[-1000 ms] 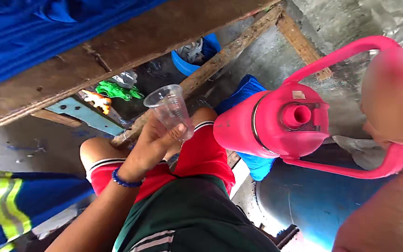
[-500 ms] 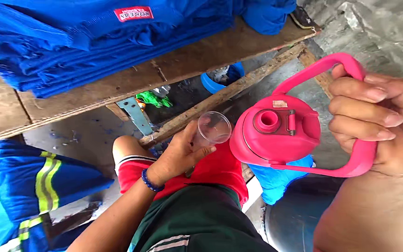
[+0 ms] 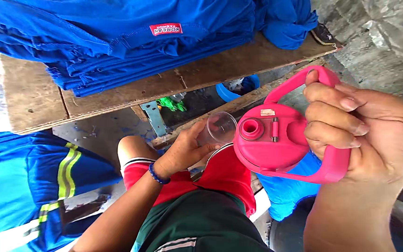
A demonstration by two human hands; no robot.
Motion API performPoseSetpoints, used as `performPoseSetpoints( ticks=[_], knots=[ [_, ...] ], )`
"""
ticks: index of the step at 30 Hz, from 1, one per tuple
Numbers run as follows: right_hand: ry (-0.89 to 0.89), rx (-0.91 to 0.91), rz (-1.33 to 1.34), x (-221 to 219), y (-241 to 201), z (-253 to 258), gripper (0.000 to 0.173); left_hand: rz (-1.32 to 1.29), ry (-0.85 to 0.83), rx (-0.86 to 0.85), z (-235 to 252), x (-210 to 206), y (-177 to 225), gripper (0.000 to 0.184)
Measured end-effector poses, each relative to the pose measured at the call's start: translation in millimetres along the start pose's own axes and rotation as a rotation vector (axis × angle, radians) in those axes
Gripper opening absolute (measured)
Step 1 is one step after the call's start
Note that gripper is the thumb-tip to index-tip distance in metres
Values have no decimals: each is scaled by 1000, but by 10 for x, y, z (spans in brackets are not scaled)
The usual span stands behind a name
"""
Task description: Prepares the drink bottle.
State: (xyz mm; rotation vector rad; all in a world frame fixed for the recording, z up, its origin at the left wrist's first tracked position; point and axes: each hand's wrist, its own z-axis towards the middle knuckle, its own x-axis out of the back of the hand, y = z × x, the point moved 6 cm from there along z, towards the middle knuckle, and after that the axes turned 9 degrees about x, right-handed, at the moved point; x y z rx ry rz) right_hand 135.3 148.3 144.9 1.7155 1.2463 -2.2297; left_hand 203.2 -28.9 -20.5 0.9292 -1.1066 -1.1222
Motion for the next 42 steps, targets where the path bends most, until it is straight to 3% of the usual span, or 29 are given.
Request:
performPoseSetpoints(
  ticks=[9, 42],
  knots=[
    [-41, -51, 26, -87, 421, 186, 29, -32, 44, 14, -196, 273, -130, 63],
    [50, -41, -418, -74, 1497, 500, 31, -238, 42, 235, -616, 823, -956, 59]
  ],
)
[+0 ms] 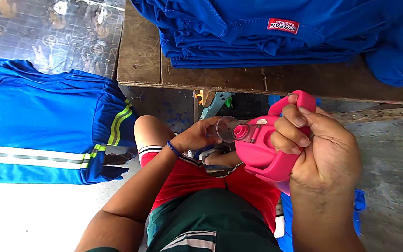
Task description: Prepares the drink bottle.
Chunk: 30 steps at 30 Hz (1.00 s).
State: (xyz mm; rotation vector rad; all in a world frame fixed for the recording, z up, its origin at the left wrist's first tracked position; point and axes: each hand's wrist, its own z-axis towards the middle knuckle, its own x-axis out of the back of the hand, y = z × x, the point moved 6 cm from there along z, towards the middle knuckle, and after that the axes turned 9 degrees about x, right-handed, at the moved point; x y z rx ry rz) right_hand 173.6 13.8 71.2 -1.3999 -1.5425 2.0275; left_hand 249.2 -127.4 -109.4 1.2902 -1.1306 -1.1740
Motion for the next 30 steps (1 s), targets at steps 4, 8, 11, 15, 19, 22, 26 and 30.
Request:
performPoseSetpoints(
  ticks=[4, 8, 11, 15, 19, 22, 26, 30],
  knots=[
    [23, -10, -24, -22, 86, 15, 31, -16, 5, 8, 2, 46, -67, 58],
    [65, -15, -29, -40, 163, 43, 29, -31, 1, 23, 18, 93, -143, 59],
    [75, -12, -44, -51, 229, 72, 28, -34, 1, 59, 18, 133, -207, 60],
    [73, -20, -57, -64, 326, 118, 28, -35, -15, 86, 23, 193, -310, 60],
    [97, -36, -77, -78, 411, 140, 26, -32, -27, 120, 17, 239, -345, 66],
    [103, -36, -89, -86, 469, 153, 26, -31, -31, 130, 28, 271, -393, 68],
    [118, -45, -110, -78, 552, 169, 25, -67, -41, 146, 52, 289, -490, 65],
    [118, -31, -142, -63, 640, 183, 24, -93, -53, 122, 66, 312, -595, 65]
  ],
)
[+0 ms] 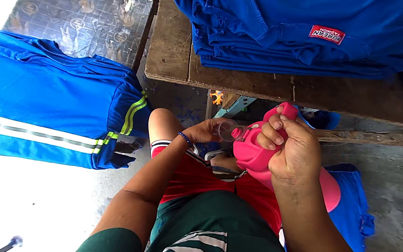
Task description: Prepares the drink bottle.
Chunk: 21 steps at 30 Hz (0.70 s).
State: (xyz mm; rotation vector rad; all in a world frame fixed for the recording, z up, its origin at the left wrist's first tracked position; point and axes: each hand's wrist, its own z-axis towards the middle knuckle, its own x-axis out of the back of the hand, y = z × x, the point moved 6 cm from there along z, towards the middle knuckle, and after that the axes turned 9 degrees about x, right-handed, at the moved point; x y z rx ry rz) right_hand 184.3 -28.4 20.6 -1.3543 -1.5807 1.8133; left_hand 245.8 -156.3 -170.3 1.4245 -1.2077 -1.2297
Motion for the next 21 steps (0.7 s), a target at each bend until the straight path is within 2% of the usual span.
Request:
performPoseSetpoints(
  ticks=[8, 21],
  knots=[
    [43, -21, -27, -29, 159, 40, 23, 72, 22, 5, 53, 75, -124, 63],
    [78, -13, -49, -2, 396, 116, 21, 11, 43, -23, 89, 158, -380, 61]
  ],
)
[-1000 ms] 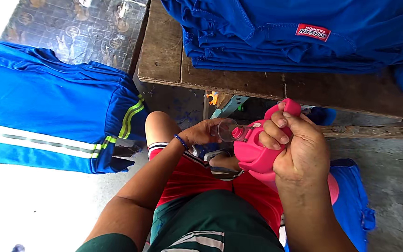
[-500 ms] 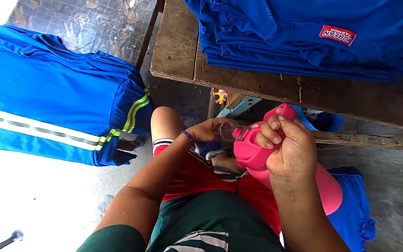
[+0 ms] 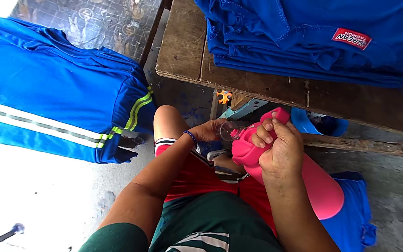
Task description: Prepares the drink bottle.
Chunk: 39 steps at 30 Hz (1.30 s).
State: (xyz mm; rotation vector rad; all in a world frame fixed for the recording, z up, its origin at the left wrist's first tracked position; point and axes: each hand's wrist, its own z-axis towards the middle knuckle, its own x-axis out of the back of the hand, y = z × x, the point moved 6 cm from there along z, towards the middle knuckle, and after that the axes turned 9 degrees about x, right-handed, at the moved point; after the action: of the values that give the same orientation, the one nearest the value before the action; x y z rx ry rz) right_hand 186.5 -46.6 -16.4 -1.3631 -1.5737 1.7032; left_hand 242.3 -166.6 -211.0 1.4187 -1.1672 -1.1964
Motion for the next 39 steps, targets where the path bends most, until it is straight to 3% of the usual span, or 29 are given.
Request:
performPoseSetpoints(
  ticks=[39],
  knots=[
    [49, -8, -46, 53, 227, 83, 20, 38, 65, 113, 79, 36, -179, 59]
  ],
)
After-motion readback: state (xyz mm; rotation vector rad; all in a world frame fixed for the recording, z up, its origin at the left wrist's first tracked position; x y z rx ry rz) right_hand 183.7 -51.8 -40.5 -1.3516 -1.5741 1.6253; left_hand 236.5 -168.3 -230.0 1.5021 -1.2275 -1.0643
